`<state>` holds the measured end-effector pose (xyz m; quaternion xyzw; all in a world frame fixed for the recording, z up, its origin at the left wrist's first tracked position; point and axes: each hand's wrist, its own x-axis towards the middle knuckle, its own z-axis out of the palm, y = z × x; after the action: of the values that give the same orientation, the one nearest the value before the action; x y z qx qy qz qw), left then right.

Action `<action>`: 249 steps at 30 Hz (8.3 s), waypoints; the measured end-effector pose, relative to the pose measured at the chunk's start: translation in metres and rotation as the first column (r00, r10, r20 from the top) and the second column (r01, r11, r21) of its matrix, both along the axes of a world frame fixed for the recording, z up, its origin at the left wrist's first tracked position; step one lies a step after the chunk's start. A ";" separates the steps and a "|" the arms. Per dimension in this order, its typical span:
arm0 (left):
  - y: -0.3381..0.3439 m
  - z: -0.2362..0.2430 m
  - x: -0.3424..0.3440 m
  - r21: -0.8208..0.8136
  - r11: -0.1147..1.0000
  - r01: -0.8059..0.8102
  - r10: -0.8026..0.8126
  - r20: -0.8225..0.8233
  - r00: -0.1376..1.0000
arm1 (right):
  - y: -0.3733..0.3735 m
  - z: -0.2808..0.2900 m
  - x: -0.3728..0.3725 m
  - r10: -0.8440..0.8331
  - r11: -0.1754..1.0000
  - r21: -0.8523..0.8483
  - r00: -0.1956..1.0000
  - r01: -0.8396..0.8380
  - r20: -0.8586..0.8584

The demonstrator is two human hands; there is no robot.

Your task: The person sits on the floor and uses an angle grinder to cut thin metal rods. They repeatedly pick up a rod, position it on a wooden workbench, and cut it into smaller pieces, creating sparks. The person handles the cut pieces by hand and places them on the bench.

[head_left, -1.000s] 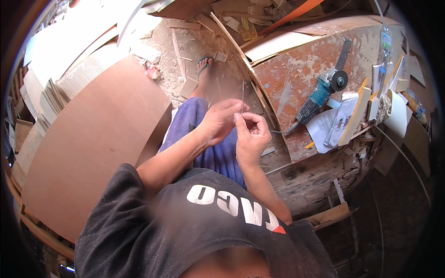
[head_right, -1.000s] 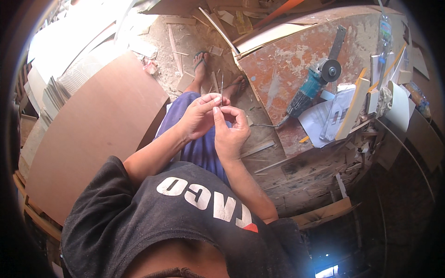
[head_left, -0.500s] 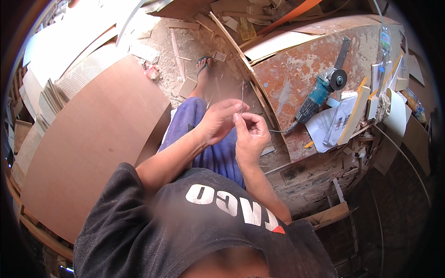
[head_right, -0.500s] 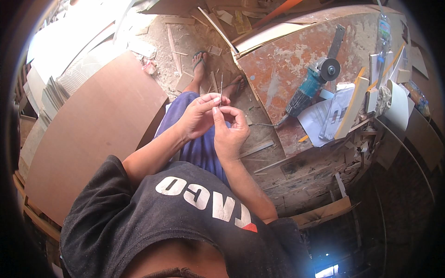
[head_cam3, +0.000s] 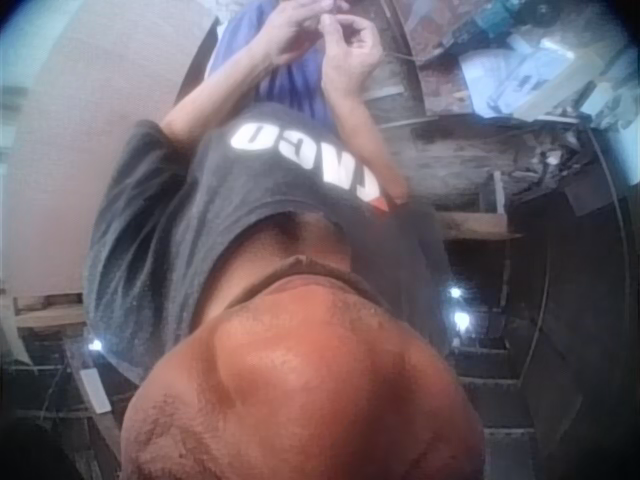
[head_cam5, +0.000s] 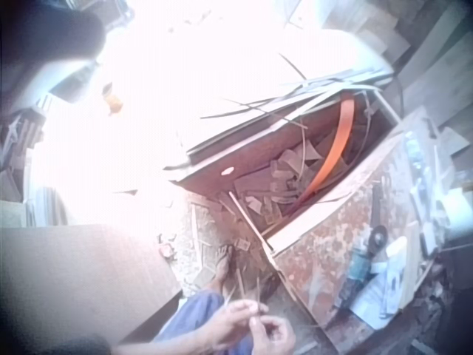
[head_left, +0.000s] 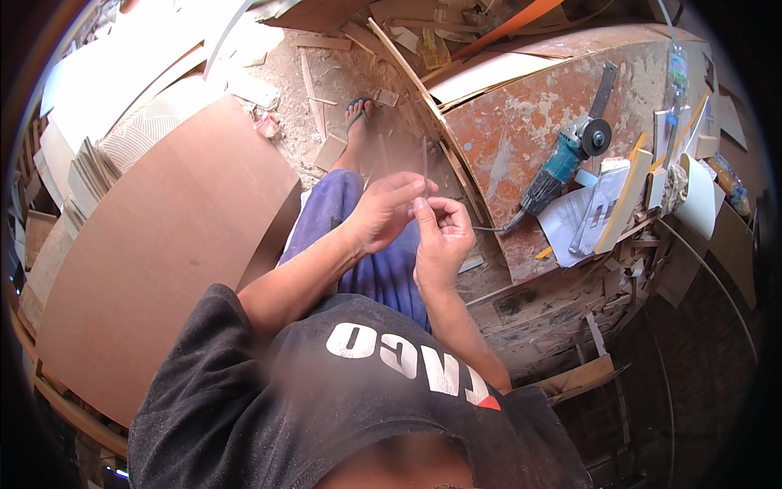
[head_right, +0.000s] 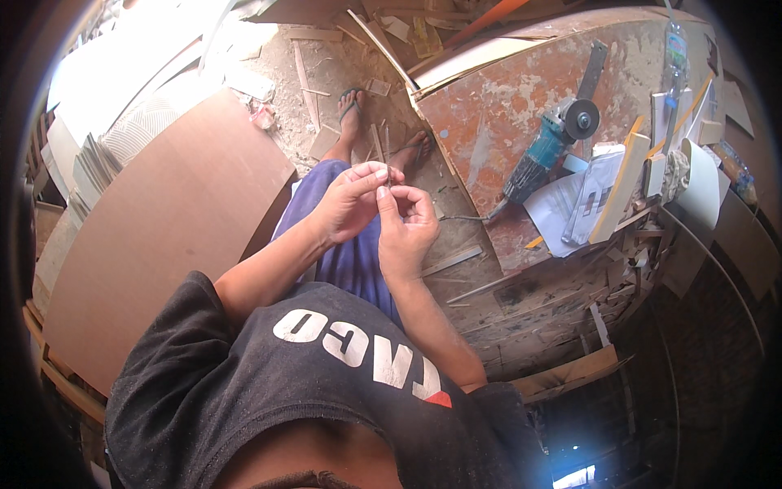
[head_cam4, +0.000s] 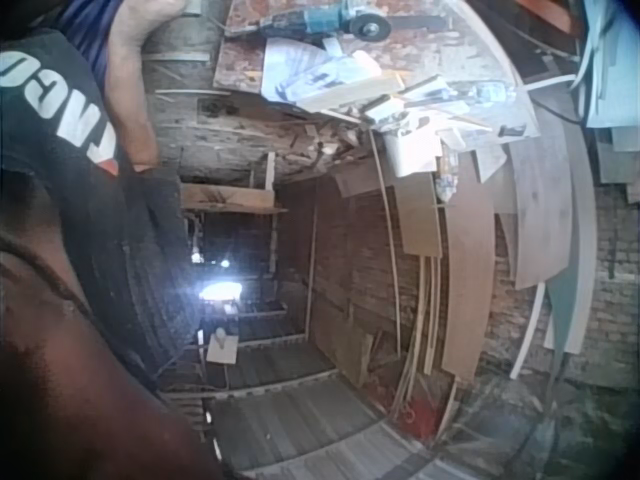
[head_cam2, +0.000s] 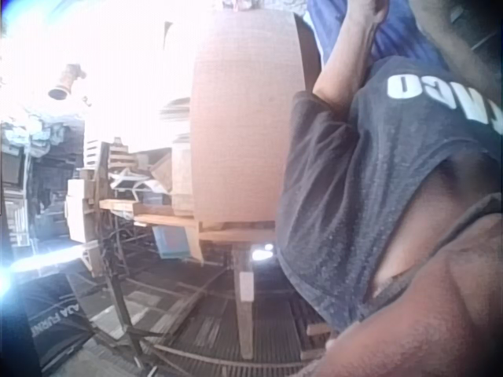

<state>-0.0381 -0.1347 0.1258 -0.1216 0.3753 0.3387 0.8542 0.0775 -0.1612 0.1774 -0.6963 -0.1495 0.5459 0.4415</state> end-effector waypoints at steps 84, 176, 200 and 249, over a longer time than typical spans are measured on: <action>-0.005 0.000 -0.011 -0.123 0.957 0.264 -0.195 0.402 0.895 | 0.028 -0.036 0.092 0.234 0.955 -0.008 0.767 -0.298 -0.597; -0.014 0.015 -0.006 0.015 0.931 0.365 -0.360 0.208 0.909 | 0.032 -0.032 0.111 0.187 0.952 -0.074 0.759 -0.296 -0.624; -0.016 0.013 -0.007 0.023 0.929 0.370 -0.368 0.168 0.914 | 0.024 -0.029 0.108 0.326 0.906 -0.017 0.725 -0.422 -0.606; 0.045 -0.090 0.042 0.304 0.698 0.649 0.055 -0.926 0.374 | 0.163 -0.141 0.169 0.569 0.275 -0.039 0.130 -0.961 0.812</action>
<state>0.0037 -0.0901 0.0354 0.4457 0.6421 0.2792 0.5577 0.2463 0.0018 0.0360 -0.4993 -0.7910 0.3243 0.1408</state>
